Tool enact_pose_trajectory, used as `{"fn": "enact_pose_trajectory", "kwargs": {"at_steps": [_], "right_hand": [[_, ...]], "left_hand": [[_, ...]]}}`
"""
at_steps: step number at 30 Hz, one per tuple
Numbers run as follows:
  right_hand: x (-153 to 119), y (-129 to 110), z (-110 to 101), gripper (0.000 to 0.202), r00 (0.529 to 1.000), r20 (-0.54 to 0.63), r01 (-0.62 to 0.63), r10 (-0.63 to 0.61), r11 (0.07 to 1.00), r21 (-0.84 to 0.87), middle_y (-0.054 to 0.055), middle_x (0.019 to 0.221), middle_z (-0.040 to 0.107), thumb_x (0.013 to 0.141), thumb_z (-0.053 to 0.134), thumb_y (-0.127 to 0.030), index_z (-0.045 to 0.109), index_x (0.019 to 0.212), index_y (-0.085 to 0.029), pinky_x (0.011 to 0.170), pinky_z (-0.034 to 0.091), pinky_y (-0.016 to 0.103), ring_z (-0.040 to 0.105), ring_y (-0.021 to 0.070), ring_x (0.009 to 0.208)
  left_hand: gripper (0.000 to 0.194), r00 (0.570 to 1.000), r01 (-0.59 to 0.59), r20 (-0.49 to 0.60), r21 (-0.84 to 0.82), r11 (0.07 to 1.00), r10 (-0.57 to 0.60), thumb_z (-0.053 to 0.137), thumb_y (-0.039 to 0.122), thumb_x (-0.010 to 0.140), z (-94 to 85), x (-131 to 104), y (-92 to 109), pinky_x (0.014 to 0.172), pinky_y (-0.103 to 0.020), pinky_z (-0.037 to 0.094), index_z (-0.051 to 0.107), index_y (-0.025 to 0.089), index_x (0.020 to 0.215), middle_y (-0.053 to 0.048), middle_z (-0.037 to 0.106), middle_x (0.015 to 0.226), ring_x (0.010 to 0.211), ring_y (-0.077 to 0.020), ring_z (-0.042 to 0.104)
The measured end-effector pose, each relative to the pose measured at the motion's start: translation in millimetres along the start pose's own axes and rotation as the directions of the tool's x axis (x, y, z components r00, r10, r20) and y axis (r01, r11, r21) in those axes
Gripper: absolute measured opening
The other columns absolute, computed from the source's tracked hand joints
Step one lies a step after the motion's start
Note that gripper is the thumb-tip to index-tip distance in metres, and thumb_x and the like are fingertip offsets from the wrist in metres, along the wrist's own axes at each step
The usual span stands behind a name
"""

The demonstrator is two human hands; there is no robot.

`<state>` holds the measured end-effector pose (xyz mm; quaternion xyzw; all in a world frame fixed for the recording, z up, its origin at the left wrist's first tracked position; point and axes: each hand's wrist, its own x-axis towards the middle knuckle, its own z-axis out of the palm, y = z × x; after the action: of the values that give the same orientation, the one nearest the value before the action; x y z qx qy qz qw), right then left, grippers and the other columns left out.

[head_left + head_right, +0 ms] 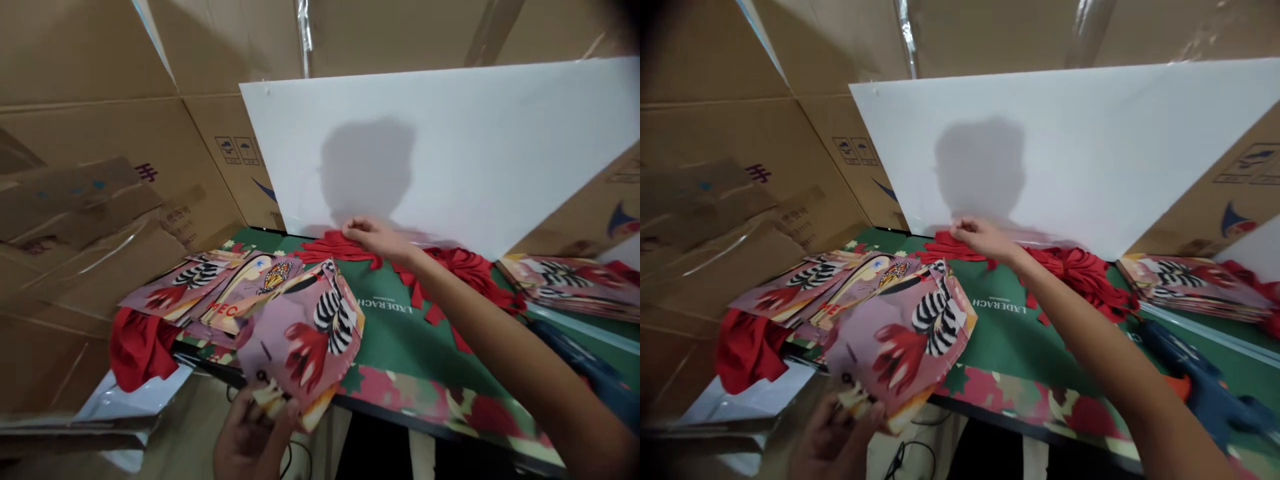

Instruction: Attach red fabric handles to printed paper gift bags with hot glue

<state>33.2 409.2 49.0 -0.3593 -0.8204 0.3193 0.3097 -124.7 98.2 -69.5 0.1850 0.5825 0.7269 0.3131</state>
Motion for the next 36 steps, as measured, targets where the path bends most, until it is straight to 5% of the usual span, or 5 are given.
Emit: {"fn": "enact_pose_trajectory", "kwargs": {"at_steps": [12,22,26,30,36], "right_hand": [[-283,-59,70,0.023,0.938,-0.271,-0.084,0.218,0.898,0.432,0.005,0.099,0.079,0.098,0.076,-0.042,0.076,0.113,-0.023,0.083,0.062,0.033,0.076,0.0224,0.09],[-314,-69,36,0.038,0.905,-0.27,-0.068,0.327,0.74,0.669,-0.005,0.071,0.065,0.105,0.07,-0.061,0.065,0.115,-0.025,0.054,0.041,0.024,0.048,0.0118,0.054],[-312,-67,32,0.051,0.923,-0.196,-0.111,0.332,0.716,0.69,0.003,0.094,0.079,0.094,0.084,-0.058,0.076,0.129,-0.023,0.073,0.056,0.029,0.072,0.0185,0.08],[-311,-69,29,0.035,0.926,-0.207,-0.153,0.317,0.813,0.562,0.005,0.118,0.082,0.091,0.086,-0.047,0.081,0.117,-0.025,0.096,0.057,0.034,0.076,0.0252,0.108],[-316,-81,24,0.012,0.945,-0.272,-0.144,0.185,0.976,0.163,-0.003,0.081,0.071,0.103,0.064,-0.032,0.067,0.096,-0.023,0.067,0.048,0.029,0.062,0.0167,0.067]], "left_hand": [[0.047,0.877,-0.082,0.467,-0.078,0.994,0.109,0.092,0.023,0.074,66.3,-67,9,0.073,-0.02,0.065,0.065,0.018,0.111,-0.006,0.083,0.097,0.082,-0.0175,0.081],[0.051,0.804,-0.205,0.549,-0.102,0.973,0.227,0.088,0.019,0.079,84.4,-99,17,0.088,-0.023,0.064,0.06,0.02,0.121,-0.006,0.081,0.109,0.096,-0.0173,0.081],[0.057,0.818,-0.186,0.53,-0.123,0.975,0.223,0.092,0.019,0.074,89.3,-101,20,0.088,-0.025,0.065,0.058,0.022,0.12,-0.006,0.081,0.11,0.099,-0.0193,0.082],[0.055,0.815,-0.208,0.535,-0.092,0.974,0.224,0.091,0.02,0.077,89.7,-105,19,0.088,-0.027,0.065,0.059,0.021,0.121,-0.008,0.082,0.109,0.098,-0.0198,0.082],[0.049,0.82,-0.298,0.5,-0.041,0.954,0.278,0.086,0.018,0.08,89.3,-108,19,0.084,-0.026,0.066,0.06,0.021,0.121,-0.006,0.083,0.105,0.091,-0.0189,0.082]]}}
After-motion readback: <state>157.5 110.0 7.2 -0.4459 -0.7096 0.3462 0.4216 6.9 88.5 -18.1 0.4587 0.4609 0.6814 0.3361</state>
